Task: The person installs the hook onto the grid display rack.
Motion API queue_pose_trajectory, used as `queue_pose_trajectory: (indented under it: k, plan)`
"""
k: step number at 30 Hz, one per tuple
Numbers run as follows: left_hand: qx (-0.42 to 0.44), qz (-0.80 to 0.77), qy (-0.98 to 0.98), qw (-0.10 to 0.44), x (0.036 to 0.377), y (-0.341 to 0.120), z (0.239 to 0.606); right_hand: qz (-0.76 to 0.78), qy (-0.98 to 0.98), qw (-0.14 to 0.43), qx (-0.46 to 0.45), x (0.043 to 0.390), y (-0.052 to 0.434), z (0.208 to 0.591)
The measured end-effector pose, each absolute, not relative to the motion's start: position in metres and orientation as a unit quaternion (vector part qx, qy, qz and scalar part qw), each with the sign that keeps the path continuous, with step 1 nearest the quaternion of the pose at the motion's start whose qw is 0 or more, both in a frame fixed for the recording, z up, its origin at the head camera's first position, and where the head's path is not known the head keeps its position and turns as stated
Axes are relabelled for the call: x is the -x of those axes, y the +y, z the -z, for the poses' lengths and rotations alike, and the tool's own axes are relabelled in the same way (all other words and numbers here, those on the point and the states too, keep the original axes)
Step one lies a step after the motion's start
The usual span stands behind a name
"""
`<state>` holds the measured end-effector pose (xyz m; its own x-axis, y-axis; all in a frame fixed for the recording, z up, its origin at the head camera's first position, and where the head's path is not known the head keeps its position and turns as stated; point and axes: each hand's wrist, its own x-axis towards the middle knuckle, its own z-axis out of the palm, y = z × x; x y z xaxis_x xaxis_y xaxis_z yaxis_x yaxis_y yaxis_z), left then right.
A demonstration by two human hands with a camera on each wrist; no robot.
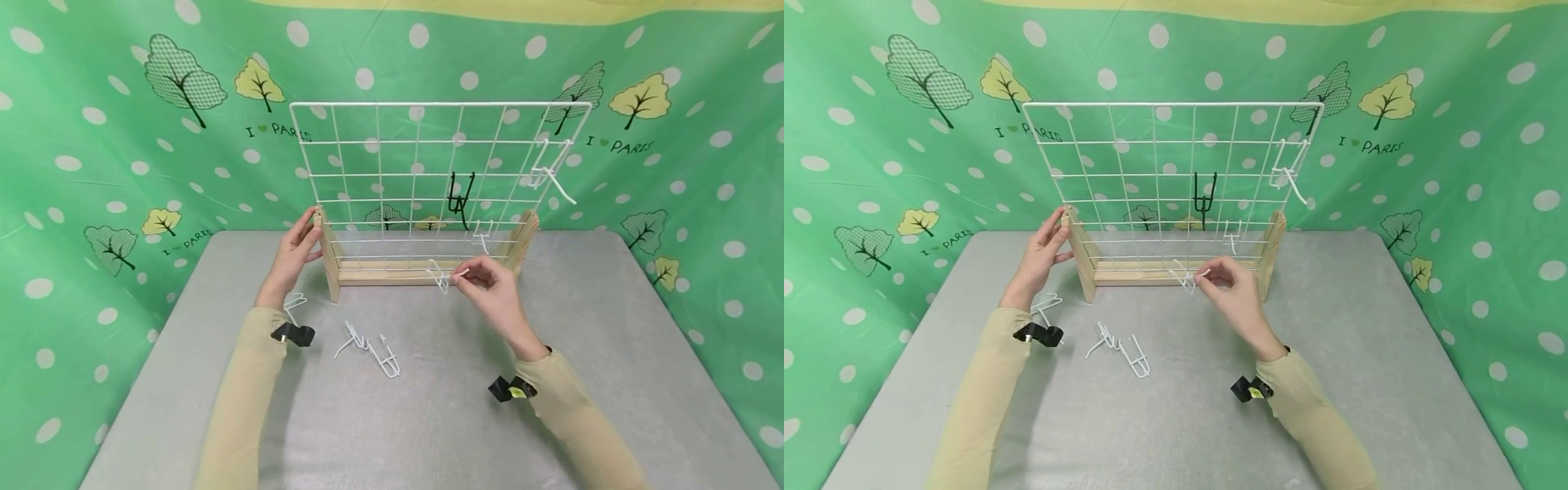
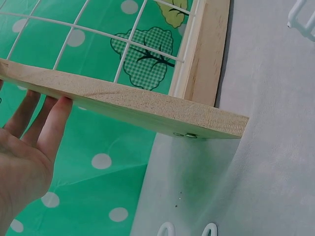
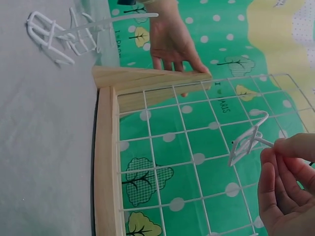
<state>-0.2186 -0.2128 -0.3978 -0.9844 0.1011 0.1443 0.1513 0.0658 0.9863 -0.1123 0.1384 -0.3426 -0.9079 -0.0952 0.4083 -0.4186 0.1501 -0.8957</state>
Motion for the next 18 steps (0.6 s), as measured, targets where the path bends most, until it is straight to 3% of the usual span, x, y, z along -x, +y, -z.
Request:
queue_pose_trajectory:
  k: [18]
  plan:
    - [0.087,0.674,-0.734,0.014,0.219,-0.214,0.398,-0.663,-0.716,0.148,-0.159,0.137,0.133,0.367]
